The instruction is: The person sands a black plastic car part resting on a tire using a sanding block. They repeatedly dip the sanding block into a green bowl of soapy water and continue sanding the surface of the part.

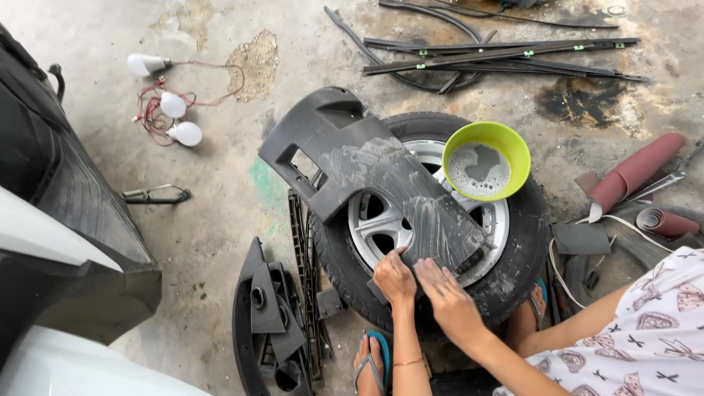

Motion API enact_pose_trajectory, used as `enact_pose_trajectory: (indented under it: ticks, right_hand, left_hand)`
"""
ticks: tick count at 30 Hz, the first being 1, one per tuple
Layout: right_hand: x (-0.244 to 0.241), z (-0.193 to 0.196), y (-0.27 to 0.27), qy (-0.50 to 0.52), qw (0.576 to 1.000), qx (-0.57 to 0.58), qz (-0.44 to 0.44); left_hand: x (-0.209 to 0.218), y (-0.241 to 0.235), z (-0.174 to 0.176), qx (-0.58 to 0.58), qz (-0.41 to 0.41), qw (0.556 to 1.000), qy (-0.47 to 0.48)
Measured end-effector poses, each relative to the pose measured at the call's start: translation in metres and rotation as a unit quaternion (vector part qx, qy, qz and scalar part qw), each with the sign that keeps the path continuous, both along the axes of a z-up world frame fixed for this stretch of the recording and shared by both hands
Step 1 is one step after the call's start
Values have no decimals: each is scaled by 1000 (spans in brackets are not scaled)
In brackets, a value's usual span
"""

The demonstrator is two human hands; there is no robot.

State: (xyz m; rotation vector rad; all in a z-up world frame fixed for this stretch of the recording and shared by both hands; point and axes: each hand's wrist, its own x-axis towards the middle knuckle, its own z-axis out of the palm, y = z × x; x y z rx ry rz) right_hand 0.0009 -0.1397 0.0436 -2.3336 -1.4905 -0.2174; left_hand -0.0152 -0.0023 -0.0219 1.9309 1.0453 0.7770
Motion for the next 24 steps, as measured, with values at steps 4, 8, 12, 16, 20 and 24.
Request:
enact_pose_trajectory:
  ticks: [4, 8, 12, 16, 20, 24]
  right_hand:
    - [50, 1, 28, 113, 992, 34, -40]
    - [69, 26, 49, 245, 959, 23, -141]
    - [-2, 3, -4, 13, 999, 20, -26]
    - [31, -10, 15, 160, 986, 33, -44]
    - [56, -19, 42, 85, 979, 103, -154]
    - [-14, 28, 3, 86, 989, 43, -117]
  left_hand:
    - [-4, -1, -6, 2, -8, 1000, 23]
    - [4, 2, -9, 11, 1, 999, 35]
    - [1, 1, -15, 11, 2, 999, 35]
    - [-1, 0, -16, 15, 3, 998, 54]
    - [4, 1, -4, 16, -8, 999, 45]
    - [0, 1, -5, 9, -7, 999, 37]
